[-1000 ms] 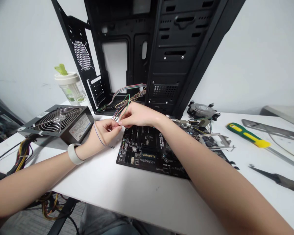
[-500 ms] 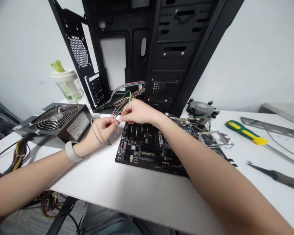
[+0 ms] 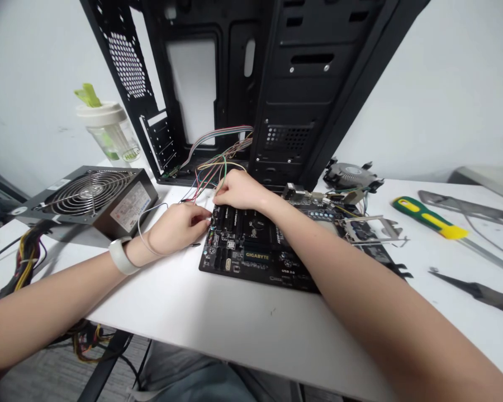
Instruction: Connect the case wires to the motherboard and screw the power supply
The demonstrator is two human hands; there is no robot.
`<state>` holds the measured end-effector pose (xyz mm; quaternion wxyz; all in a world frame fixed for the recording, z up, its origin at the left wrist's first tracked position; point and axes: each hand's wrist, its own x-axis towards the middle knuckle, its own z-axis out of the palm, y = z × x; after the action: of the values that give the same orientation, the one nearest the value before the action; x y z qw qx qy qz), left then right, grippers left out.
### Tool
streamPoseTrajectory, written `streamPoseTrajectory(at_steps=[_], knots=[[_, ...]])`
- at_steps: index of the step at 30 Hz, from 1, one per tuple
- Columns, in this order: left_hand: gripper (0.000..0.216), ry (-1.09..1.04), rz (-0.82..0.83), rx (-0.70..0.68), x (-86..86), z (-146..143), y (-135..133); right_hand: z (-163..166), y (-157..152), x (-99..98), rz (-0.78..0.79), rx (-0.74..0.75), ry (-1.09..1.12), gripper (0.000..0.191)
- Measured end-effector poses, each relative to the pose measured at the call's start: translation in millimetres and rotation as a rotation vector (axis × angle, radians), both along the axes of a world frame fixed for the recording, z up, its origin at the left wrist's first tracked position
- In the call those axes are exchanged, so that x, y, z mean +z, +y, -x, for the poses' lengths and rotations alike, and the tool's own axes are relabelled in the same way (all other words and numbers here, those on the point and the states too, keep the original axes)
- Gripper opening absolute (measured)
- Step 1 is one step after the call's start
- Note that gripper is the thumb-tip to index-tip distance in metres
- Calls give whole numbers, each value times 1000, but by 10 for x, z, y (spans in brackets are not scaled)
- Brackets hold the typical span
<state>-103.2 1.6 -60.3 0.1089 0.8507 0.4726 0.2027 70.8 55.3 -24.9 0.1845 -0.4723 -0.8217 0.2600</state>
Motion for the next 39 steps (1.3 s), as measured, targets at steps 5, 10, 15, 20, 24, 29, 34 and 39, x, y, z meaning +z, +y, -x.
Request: streamPoseTrajectory(at_steps=[5, 10, 15, 20, 24, 29, 34, 39], knots=[[22, 17, -13, -16, -8, 6, 1, -3, 4, -25, 23, -2, 31, 9], [23, 33, -38, -24, -13, 12, 7, -5, -5, -18, 14, -12, 10, 9], [25, 82, -34, -22, 8, 11, -3, -5, -9, -19, -1, -35, 17, 9], [27, 91, -40, -21, 9, 8, -9, -7, 0, -31, 3, -60, 30, 9], [28, 91, -42, -20, 8, 5, -7, -9, 4, -36, 6, -56, 32, 9], [30, 136, -36, -23, 21, 1, 0, -8, -4, -27, 7, -30, 37, 9], [29, 147, -25, -9, 32, -4, -3, -11, -10, -10, 33, -39, 41, 6], [28, 132, -41, -18, 29, 0, -5, -2, -1, -11, 31, -42, 39, 6]])
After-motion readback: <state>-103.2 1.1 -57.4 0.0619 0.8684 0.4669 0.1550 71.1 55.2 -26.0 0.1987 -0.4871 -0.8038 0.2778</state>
